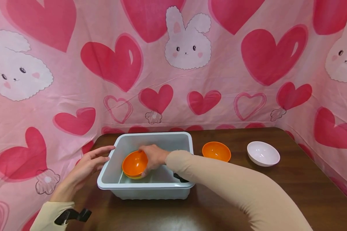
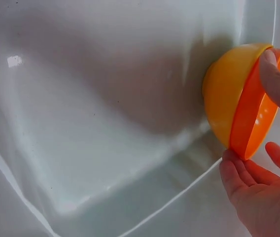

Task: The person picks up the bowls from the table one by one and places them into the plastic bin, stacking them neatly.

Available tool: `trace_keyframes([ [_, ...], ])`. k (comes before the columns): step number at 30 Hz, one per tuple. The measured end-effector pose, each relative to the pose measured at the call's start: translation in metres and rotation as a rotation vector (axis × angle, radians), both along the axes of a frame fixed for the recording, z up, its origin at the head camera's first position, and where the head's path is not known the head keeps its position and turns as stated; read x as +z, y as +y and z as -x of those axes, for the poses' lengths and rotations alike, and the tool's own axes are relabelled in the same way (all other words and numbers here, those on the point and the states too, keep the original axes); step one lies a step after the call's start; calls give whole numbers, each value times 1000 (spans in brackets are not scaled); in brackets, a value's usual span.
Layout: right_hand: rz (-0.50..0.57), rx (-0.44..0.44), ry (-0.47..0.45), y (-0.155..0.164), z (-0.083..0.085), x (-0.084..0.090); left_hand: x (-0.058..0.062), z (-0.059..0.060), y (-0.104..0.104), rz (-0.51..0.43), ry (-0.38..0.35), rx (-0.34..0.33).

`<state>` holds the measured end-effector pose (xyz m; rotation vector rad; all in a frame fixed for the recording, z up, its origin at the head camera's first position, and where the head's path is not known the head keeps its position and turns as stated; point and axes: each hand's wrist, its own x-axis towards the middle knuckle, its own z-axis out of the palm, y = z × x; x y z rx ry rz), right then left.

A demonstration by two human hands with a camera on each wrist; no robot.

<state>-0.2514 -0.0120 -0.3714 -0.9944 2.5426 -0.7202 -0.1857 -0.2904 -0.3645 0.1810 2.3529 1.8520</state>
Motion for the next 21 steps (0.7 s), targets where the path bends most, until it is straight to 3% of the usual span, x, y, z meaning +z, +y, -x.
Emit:
trace_keyframes([
  [7,-20,2,5,-3,0,1,0,0,0,-3,2,0],
  [21,-125,-30,105,-15,-6,-5,0,0,-1,-12,6,-7],
])
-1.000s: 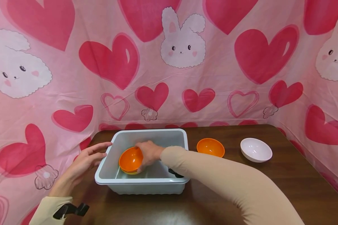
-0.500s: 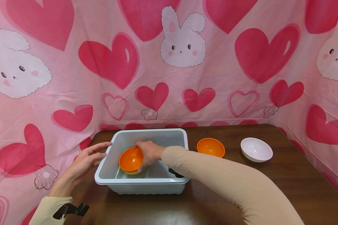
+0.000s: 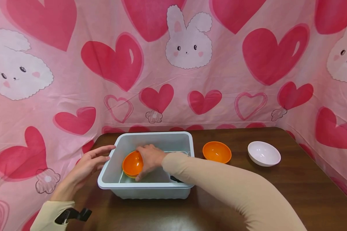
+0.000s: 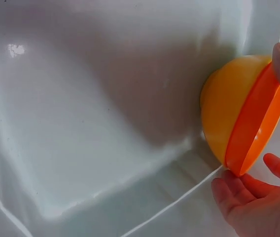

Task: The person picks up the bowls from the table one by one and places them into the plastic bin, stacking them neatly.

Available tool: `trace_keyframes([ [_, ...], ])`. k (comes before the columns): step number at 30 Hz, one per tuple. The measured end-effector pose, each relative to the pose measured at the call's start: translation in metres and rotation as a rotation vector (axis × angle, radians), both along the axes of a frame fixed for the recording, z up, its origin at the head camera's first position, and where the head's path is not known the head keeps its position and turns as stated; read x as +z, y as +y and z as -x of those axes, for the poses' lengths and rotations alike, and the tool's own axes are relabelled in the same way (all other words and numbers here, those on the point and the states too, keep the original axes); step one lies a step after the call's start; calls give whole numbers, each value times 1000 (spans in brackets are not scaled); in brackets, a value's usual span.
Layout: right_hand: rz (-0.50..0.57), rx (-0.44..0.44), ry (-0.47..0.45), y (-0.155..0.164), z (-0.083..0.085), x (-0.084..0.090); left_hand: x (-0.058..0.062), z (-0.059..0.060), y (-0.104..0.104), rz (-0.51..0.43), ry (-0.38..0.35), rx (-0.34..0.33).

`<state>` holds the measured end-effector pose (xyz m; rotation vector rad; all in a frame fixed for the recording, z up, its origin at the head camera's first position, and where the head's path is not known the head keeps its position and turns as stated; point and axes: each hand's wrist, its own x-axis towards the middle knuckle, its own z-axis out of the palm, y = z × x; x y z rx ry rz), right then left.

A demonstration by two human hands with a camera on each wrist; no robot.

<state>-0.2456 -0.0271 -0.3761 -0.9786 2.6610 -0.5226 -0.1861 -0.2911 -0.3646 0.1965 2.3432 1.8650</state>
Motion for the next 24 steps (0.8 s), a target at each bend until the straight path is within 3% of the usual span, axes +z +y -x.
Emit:
trace_keyframes([
  [19,100,40,-30,5,0,-8,0,0,0,7,-2,1],
  [24,118,35,-74,6,0,-7,0,0,0,4,-1,1],
])
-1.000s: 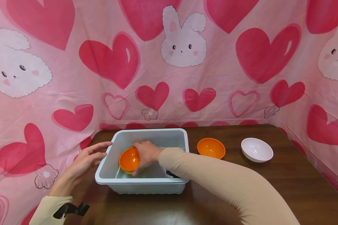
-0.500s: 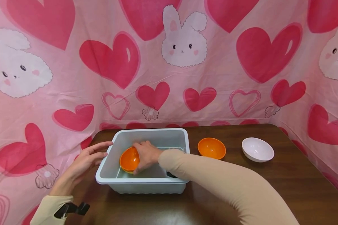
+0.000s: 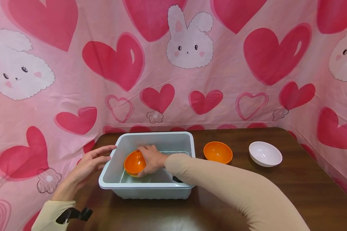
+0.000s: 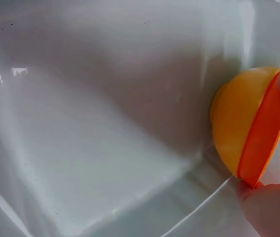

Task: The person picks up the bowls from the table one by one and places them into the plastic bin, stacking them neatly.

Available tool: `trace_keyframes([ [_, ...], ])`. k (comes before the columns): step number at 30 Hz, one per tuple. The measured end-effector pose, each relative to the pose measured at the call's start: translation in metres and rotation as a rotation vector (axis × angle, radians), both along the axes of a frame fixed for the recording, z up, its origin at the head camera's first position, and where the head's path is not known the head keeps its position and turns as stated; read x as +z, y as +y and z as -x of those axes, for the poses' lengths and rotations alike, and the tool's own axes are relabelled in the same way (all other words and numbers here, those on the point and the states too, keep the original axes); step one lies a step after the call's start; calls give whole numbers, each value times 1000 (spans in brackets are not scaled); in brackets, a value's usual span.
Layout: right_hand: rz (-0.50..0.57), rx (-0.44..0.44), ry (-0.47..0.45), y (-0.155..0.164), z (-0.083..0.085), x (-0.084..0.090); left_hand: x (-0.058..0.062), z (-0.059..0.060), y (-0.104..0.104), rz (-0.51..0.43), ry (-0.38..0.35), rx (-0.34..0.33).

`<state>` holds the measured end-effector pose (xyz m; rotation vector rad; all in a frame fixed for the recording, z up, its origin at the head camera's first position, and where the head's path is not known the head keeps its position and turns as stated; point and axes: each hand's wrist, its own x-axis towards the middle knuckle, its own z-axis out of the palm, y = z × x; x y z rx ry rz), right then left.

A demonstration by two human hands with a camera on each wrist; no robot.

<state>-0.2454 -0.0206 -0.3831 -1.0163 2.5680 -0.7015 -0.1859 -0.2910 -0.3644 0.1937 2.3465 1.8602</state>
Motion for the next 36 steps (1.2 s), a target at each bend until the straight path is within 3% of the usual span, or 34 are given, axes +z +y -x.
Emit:
trace_keyframes([
  [5,4,-17,-47,1,-2,1,0,0,0,4,-6,4],
  [17,-13,-45,-61,1,1,6,0,0,0,7,-7,3],
  [26,-5,-53,-140,6,9,39,0,0,0,9,-1,0],
  [36,-13,-56,-173,15,2,77,1,0,1,18,4,3],
])
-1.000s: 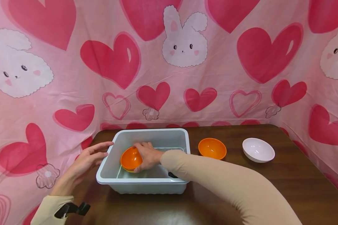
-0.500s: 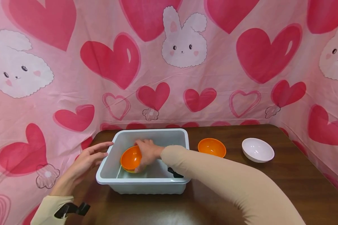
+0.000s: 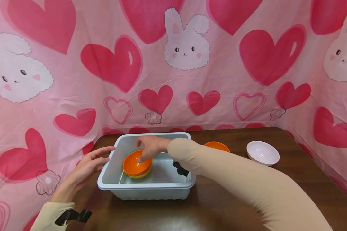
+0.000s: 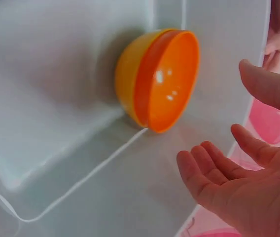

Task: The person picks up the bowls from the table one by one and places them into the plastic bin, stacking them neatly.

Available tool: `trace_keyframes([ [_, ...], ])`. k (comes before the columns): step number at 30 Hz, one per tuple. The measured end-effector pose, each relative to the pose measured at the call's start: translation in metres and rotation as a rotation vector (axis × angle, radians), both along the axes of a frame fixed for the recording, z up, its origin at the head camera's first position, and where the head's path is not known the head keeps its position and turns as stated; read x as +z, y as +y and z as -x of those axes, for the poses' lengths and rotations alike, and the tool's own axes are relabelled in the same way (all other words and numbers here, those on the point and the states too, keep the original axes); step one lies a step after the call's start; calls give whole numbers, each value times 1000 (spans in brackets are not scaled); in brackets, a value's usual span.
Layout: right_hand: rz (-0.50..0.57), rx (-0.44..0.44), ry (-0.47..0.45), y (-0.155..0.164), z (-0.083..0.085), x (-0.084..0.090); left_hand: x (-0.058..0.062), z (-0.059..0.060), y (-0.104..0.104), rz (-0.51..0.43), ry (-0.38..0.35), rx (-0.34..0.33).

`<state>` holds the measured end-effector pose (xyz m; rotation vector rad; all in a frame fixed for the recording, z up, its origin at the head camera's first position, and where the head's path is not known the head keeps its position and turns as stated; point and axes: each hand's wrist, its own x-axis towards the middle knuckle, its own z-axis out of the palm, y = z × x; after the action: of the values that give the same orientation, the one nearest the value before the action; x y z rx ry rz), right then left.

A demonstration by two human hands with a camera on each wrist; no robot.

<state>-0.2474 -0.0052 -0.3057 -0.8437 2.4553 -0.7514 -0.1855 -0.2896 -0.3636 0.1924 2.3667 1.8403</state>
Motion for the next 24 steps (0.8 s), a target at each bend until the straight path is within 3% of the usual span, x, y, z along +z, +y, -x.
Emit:
trace_keyframes([
  [11,12,-15,67,19,-16,24,1,-2,2,24,-12,3],
  [19,28,-20,158,39,-31,30,0,-6,4,35,3,3],
  [24,47,-69,179,51,-40,28,2,-11,6,49,4,5],
])
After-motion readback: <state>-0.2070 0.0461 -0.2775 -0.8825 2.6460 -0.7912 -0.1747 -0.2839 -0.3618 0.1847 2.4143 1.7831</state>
